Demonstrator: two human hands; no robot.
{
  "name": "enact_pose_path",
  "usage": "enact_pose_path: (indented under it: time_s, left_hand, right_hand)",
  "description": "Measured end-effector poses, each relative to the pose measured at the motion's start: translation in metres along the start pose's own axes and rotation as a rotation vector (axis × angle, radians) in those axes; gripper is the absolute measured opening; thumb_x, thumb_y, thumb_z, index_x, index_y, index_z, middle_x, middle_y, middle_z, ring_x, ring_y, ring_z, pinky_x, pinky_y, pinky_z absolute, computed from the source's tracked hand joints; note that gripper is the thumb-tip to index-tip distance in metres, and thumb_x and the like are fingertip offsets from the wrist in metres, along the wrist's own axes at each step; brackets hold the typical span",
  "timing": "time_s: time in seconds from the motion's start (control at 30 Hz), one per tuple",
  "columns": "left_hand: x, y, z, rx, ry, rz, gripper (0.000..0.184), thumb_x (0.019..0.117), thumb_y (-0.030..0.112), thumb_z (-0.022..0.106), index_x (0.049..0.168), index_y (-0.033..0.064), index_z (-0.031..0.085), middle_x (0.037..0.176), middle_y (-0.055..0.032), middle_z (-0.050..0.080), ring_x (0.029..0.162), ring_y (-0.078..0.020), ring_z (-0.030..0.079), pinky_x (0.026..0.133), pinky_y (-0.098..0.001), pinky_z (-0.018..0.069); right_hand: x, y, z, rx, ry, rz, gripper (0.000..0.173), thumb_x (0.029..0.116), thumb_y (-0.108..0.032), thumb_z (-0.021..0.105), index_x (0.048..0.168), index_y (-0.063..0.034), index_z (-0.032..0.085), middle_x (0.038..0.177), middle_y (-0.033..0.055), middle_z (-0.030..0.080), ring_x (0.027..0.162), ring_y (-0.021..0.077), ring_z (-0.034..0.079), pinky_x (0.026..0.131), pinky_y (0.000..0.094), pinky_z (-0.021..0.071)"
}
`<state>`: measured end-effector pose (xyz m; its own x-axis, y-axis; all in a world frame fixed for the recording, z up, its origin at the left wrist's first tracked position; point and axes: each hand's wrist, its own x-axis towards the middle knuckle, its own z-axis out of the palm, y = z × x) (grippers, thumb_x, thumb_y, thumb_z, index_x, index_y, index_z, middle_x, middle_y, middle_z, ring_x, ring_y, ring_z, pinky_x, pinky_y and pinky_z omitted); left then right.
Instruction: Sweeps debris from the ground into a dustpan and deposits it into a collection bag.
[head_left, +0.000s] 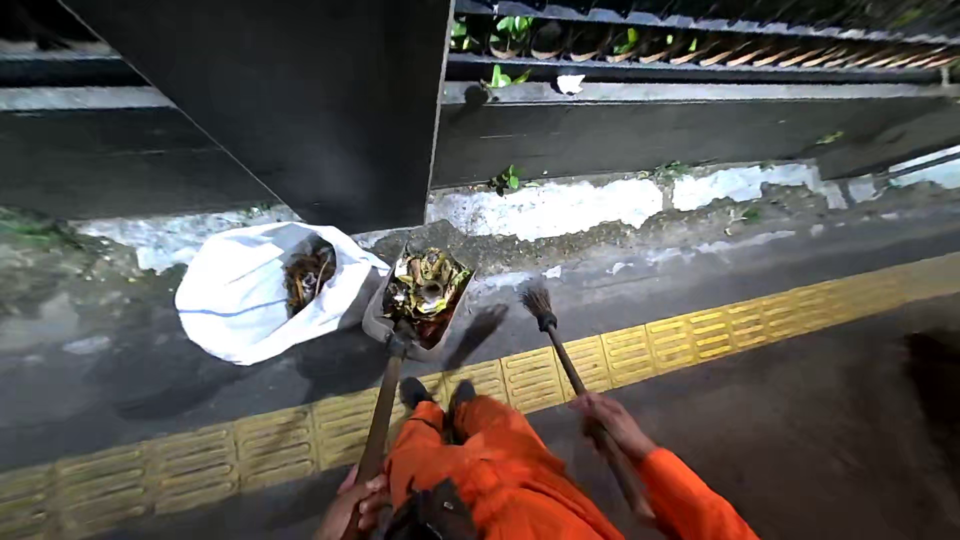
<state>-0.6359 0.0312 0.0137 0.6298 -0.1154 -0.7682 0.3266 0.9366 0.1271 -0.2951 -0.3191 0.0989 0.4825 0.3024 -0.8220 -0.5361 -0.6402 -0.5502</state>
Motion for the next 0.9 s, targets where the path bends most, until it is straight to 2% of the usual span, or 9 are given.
enact_pose_path:
  time_s: [0.07,0.13,0.3,0.43,0.53,0.63,0.73,0.8,0.9]
  left_hand:
    - [-0.024,0.027,0.03,0.007,-0.046,0.002,0.031,0.0934,0.006,0.05,0.122,0.0174,0.045,0.083,-0.0013,0.064,0.051,-0.0026,0.056,0.043,-0.0143,0.0469]
    - [-0.043,0.046,0.076,0.086,-0.031,0.027,0.03,0.095,0.004,0.041,0.123,0.0154,0.042,0.083,-0.001,0.063,0.049,-0.0023,0.055,0.042,-0.0142,0.0468]
    - [-0.061,0.02,0.209,-0.031,-0.079,0.207,0.018,0.1016,0.0,0.031,0.112,0.0091,0.044,0.079,-0.003,0.06,0.053,-0.0068,0.059,0.048,-0.0181,0.0523]
    - [-0.073,-0.027,0.317,-0.269,-0.017,0.329,0.012,0.1056,0.0,0.033,0.113,0.0066,0.04,0.073,-0.0041,0.054,0.051,-0.0106,0.057,0.046,-0.0221,0.0531]
    - [-0.096,-0.045,0.364,-0.331,-0.007,0.384,0.014,0.1078,0.004,0.034,0.121,0.0044,0.038,0.08,-0.0074,0.057,0.06,-0.0156,0.064,0.055,-0.0276,0.0597]
    - [-0.115,-0.042,0.368,-0.192,-0.145,0.428,0.033,0.1074,0.007,0.039,0.139,0.0033,0.028,0.095,-0.0093,0.062,0.081,-0.0184,0.07,0.075,-0.0355,0.063]
    - [-0.122,-0.001,0.35,0.028,-0.299,0.366,0.048,0.1048,0.002,0.044,0.147,0.0013,0.023,0.108,-0.0063,0.062,0.087,-0.0111,0.069,0.075,-0.0296,0.0624]
    - [-0.116,0.05,0.316,0.176,-0.358,0.304,0.051,0.1021,0.0,0.048,0.15,-0.0009,0.032,0.103,-0.0076,0.066,0.078,-0.0136,0.07,0.065,-0.0301,0.0623]
    - [-0.082,0.146,0.193,0.362,-0.131,0.601,0.033,0.1009,0.004,0.053,0.134,0.0013,0.057,0.094,-0.0024,0.071,0.072,-0.0118,0.069,0.061,-0.0291,0.0605]
  right_hand:
    - [0.026,-0.003,0.03,0.141,-0.098,-0.277,0.053,0.1007,-0.049,0.042,0.118,-0.001,0.055,0.093,0.0073,0.075,0.077,0.0162,0.071,0.067,0.0328,0.0589]
    - [0.052,-0.006,0.066,0.095,-0.182,-0.551,0.087,0.0889,-0.075,0.055,0.13,0.002,0.051,0.126,0.0117,0.068,0.115,0.019,0.066,0.098,0.0376,0.0547]
    - [0.075,-0.045,0.178,-0.134,-0.075,-0.695,0.121,0.0566,-0.028,0.099,0.148,0.0096,0.029,0.14,0.0264,0.056,0.128,0.0272,0.06,0.107,0.0382,0.0511]
    - [0.052,-0.084,0.229,0.439,0.045,-0.72,0.105,0.0716,0.0,0.083,0.153,0.0062,0.017,0.145,0.0284,0.047,0.124,0.0257,0.061,0.094,0.0393,0.06]
    - [0.044,-0.098,0.238,0.645,0.123,-0.998,0.103,0.078,-0.011,0.085,0.15,-0.0011,0.012,0.143,0.018,0.051,0.122,0.0178,0.062,0.095,0.0346,0.058]
    - [0.051,-0.107,0.231,0.478,0.153,-1.43,0.057,0.095,-0.029,0.074,0.139,-0.0175,0.04,0.12,0.004,0.074,0.117,0.0215,0.07,0.106,0.0439,0.0554]
    - [0.012,-0.157,0.238,0.672,0.168,-1.279,0.015,0.096,-0.03,0.071,0.108,-0.0208,0.069,0.082,-0.0049,0.075,0.081,0.0087,0.074,0.087,0.0312,0.0617]
    - [0.021,-0.177,0.249,0.546,0.236,-1.303,0.022,0.0974,-0.048,0.067,0.109,-0.0298,0.06,0.076,-0.0148,0.068,0.074,0.0011,0.069,0.083,0.0268,0.06]
    - [0.088,-0.186,0.277,0.566,0.128,-1.428,0.041,0.0941,-0.037,0.072,0.131,-0.0291,0.056,0.079,-0.0116,0.069,0.071,0.0069,0.068,0.084,0.0374,0.0604]
